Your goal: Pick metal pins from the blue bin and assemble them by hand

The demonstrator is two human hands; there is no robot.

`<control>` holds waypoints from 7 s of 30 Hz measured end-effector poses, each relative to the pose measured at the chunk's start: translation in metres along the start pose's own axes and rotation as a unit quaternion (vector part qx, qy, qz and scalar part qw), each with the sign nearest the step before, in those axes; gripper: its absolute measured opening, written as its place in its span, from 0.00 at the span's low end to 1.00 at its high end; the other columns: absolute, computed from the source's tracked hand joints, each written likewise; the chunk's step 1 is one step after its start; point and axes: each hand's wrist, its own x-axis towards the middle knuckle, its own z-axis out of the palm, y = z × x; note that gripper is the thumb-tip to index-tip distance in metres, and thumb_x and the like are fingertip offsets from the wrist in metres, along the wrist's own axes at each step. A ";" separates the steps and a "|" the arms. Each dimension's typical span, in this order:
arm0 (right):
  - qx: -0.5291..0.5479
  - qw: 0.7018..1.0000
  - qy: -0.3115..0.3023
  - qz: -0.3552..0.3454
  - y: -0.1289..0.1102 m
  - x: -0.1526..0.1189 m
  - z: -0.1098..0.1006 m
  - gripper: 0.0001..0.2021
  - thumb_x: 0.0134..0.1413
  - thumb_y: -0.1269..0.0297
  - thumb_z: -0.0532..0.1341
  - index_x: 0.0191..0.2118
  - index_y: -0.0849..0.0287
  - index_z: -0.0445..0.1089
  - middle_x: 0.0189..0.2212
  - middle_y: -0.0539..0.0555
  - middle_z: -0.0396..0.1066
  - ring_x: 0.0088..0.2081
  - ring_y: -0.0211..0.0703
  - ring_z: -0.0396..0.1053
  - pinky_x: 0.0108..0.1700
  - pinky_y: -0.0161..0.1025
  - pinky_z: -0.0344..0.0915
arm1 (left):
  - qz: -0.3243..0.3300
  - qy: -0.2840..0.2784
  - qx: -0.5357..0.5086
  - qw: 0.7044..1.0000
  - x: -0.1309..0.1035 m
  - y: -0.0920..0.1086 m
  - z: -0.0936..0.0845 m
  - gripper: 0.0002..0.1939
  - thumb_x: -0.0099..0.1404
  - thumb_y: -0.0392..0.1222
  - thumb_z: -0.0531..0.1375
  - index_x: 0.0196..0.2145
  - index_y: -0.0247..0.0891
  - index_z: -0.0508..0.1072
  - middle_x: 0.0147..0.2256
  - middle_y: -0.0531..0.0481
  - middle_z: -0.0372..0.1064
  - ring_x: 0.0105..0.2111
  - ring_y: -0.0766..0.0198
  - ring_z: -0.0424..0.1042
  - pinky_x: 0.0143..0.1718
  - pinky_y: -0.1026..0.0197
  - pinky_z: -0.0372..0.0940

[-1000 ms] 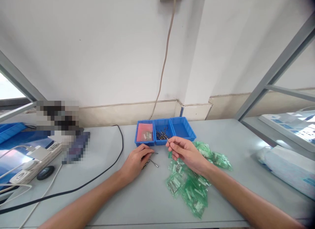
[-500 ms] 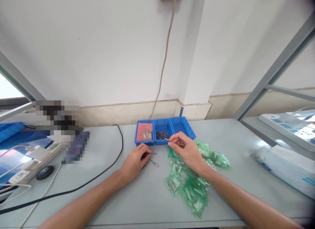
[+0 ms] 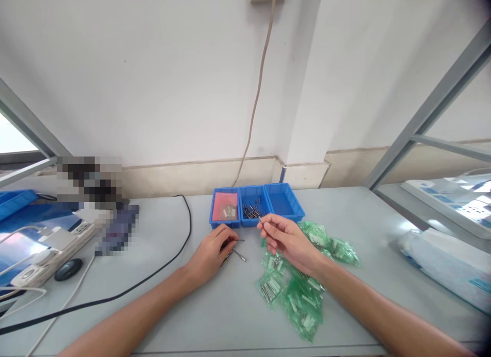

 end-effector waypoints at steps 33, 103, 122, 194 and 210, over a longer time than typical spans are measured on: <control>-0.524 0.827 -0.032 -0.203 0.019 -0.002 0.002 0.07 0.73 0.67 0.59 0.47 0.51 0.75 0.43 0.55 0.74 0.44 0.50 0.74 0.45 0.43 0.68 | 0.128 0.054 0.080 0.987 -0.002 0.001 0.005 0.07 0.80 0.35 0.56 0.42 0.40 0.72 0.45 0.45 0.76 0.42 0.58 0.75 0.46 0.55 0.67; -0.133 0.985 0.070 -0.080 0.005 0.006 -0.003 0.14 0.67 0.49 0.66 0.45 0.54 0.72 0.38 0.52 0.77 0.26 0.37 0.64 0.31 0.39 0.58 | 0.067 -0.028 0.071 0.995 0.000 -0.001 0.003 0.02 0.78 0.36 0.59 0.44 0.40 0.72 0.42 0.49 0.73 0.42 0.57 0.70 0.46 0.56 0.64; -0.070 0.995 0.042 -0.057 0.004 0.005 -0.002 0.14 0.69 0.50 0.65 0.39 0.54 0.66 0.36 0.53 0.79 0.27 0.39 0.67 0.32 0.39 0.62 | 0.064 -0.030 0.072 0.995 0.000 -0.001 0.001 0.02 0.78 0.37 0.60 0.43 0.40 0.73 0.42 0.48 0.73 0.42 0.57 0.70 0.46 0.55 0.65; -0.192 0.973 0.113 -0.061 0.003 0.001 -0.005 0.16 0.61 0.46 0.70 0.43 0.52 0.75 0.28 0.47 0.68 0.20 0.37 0.60 0.22 0.38 0.60 | 0.077 -0.034 0.109 0.990 -0.002 0.002 0.001 0.05 0.79 0.40 0.59 0.43 0.40 0.74 0.44 0.47 0.73 0.43 0.55 0.68 0.46 0.53 0.63; -0.230 0.959 0.127 -0.109 0.002 -0.002 -0.002 0.11 0.69 0.50 0.63 0.45 0.50 0.69 0.29 0.45 0.65 0.21 0.38 0.62 0.22 0.36 0.62 | 0.080 -0.027 0.103 0.991 -0.002 0.000 0.001 0.06 0.79 0.41 0.58 0.43 0.40 0.74 0.44 0.46 0.73 0.43 0.56 0.68 0.47 0.52 0.64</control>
